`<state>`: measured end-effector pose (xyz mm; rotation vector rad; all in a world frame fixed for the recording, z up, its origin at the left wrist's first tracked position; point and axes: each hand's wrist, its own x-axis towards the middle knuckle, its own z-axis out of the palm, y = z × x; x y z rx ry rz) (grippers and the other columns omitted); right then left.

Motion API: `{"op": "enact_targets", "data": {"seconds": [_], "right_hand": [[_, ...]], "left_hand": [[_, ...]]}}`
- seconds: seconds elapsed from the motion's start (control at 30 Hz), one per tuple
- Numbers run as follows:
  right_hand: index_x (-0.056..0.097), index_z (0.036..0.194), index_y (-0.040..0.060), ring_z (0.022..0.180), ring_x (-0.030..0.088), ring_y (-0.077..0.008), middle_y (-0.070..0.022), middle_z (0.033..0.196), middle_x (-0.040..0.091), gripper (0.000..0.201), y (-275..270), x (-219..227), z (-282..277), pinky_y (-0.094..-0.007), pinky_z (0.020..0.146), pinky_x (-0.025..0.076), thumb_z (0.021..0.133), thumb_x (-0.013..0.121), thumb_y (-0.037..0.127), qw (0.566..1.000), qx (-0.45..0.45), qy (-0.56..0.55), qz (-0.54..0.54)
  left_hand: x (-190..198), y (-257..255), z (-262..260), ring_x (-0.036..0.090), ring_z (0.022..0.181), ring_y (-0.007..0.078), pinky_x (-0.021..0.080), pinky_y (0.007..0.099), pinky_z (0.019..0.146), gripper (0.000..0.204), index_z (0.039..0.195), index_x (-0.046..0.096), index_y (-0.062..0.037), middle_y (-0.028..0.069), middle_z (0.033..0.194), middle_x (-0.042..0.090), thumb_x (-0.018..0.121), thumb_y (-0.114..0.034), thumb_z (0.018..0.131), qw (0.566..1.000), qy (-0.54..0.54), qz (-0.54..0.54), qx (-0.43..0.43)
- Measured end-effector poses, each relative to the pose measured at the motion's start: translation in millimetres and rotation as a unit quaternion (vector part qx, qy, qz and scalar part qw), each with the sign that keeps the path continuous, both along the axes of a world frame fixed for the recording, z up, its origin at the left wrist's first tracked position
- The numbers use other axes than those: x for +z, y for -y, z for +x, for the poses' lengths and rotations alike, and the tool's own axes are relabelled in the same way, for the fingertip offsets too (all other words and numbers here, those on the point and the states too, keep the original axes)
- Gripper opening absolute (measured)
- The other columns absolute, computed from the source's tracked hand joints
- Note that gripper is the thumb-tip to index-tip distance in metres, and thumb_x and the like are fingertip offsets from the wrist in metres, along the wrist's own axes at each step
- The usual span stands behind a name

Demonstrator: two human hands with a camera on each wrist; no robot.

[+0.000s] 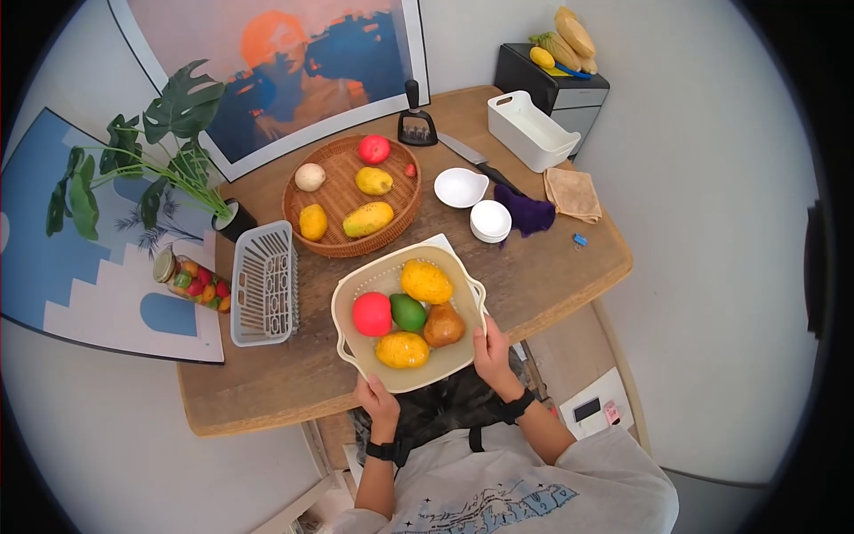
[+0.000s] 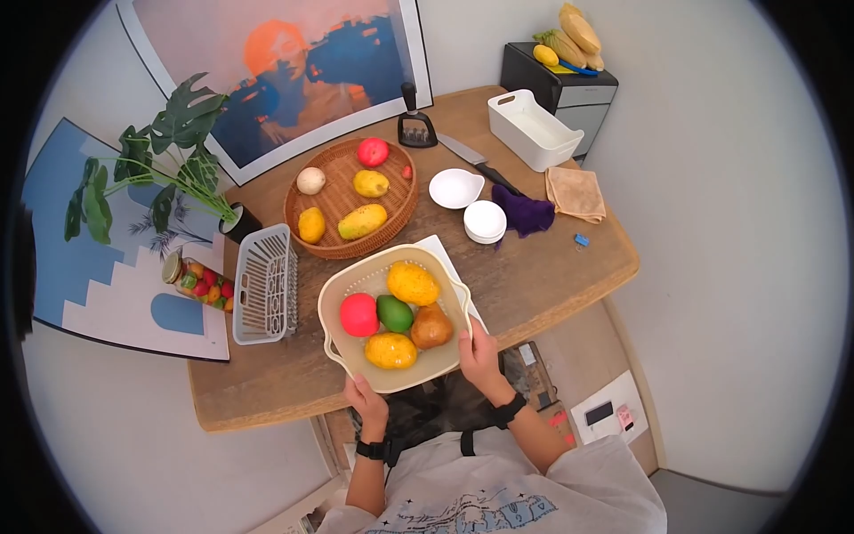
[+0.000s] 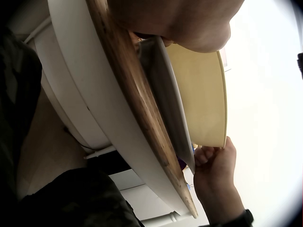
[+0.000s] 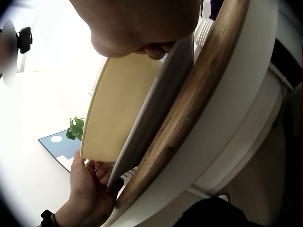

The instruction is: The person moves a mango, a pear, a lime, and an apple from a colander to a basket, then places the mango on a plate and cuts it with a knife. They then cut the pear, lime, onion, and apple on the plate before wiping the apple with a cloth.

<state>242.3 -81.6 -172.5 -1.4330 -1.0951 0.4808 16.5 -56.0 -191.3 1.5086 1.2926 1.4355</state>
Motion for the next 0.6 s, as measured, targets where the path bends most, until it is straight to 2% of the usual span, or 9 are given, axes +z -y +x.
{"op": "enact_targets", "data": {"seconds": [0.1, 0.2, 0.3, 0.33, 0.43, 0.47, 0.6], "right_hand": [[0.056, 0.131, -0.003, 0.077, 0.07, -0.0239, -0.0208, 0.089, 0.068, 0.036, 0.1, 0.6, 0.3, -0.0343, 0.071, 0.053, 0.101, 0.05, 0.016, 1.0, 0.002, 0.001, -0.01], [0.056, 0.131, -0.0032, 0.078, 0.07, -0.0235, -0.0208, 0.089, 0.068, 0.036, 0.8, 0.9, 0.7, -0.0343, 0.072, 0.053, 0.101, 0.05, 0.014, 1.0, 0.004, 0.002, -0.023], [0.056, 0.131, -0.0034, 0.078, 0.069, -0.0221, -0.0204, 0.089, 0.068, 0.036, 0.9, 0.8, 2.0, -0.0338, 0.071, 0.053, 0.1, 0.05, 0.013, 0.999, 0.01, -0.002, -0.031], [0.056, 0.131, -0.0034, 0.077, 0.069, -0.0214, -0.0202, 0.089, 0.068, 0.036, -0.3, -1.6, 2.5, -0.0335, 0.071, 0.053, 0.099, 0.05, 0.012, 1.0, 0.012, -0.007, -0.026], [0.057, 0.13, -0.0036, 0.076, 0.068, -0.0197, -0.0197, 0.088, 0.068, 0.036, -3.9, -1.8, 1.1, -0.0327, 0.071, 0.052, 0.098, 0.051, 0.011, 0.999, 0.013, -0.05, -0.01], [0.057, 0.13, -0.0037, 0.076, 0.068, -0.0192, -0.0196, 0.088, 0.068, 0.036, -5.6, -0.9, 0.0, -0.0325, 0.071, 0.052, 0.098, 0.052, 0.011, 0.998, 0.014, -0.069, -0.004], [0.057, 0.13, -0.0032, 0.074, 0.068, -0.0189, -0.0198, 0.087, 0.068, 0.036, -6.3, 4.5, 3.0, -0.0327, 0.069, 0.052, 0.097, 0.053, 0.011, 0.998, 0.018, -0.052, -0.036]], "left_hand": [[1.7, -0.5, -1.2, 0.058, 0.079, 0.0168, 0.047, 0.033, 0.072, 0.04, 0.112, 0.059, 0.0069, 0.0111, 0.089, 0.065, 0.041, -0.028, 0.109, 1.0, -0.001, -0.006, -0.007], [21.2, -0.8, -5.3, 0.054, 0.067, 0.0163, 0.046, 0.0332, 0.063, 0.031, 0.103, 0.06, 0.0054, 0.0083, 0.076, 0.06, 0.048, -0.023, 0.106, 0.999, 0.007, -0.049, -0.019], [14.8, 1.9, -24.6, 0.044, 0.065, 0.0101, 0.04, 0.0305, 0.057, 0.028, 0.087, 0.055, 0.0026, 0.0016, 0.07, 0.05, 0.053, -0.019, 0.105, 0.991, -0.028, -0.129, -0.011], [27.7, 1.7, -21.6, 0.043, 0.061, 0.0109, 0.036, 0.0298, 0.055, 0.029, 0.078, 0.049, -0.0001, 0.0025, 0.066, 0.047, 0.058, -0.014, 0.101, 0.995, -0.033, -0.088, 0.02], [63.7, -11.2, -23.6, 0.044, 0.057, 0.0153, 0.037, 0.0308, 0.054, 0.025, 0.079, 0.051, -0.0004, 0.0071, 0.065, 0.048, 0.062, -0.012, 0.099, 0.987, -0.144, 0.04, 0.058], [78.6, -16.8, -23.6, 0.047, 0.058, 0.0234, 0.04, 0.0325, 0.056, 0.022, 0.08, 0.051, -0.001, 0.0112, 0.068, 0.05, 0.067, -0.009, 0.093, 0.983, -0.166, 0.061, 0.049], [132.4, -50.0, -6.4, 0.057, 0.077, 0.0295, 0.044, 0.0384, 0.068, 0.017, 0.09, 0.056, -0.0023, 0.0127, 0.087, 0.059, 0.071, -0.01, 0.087, 0.952, -0.262, 0.153, -0.046]]}}
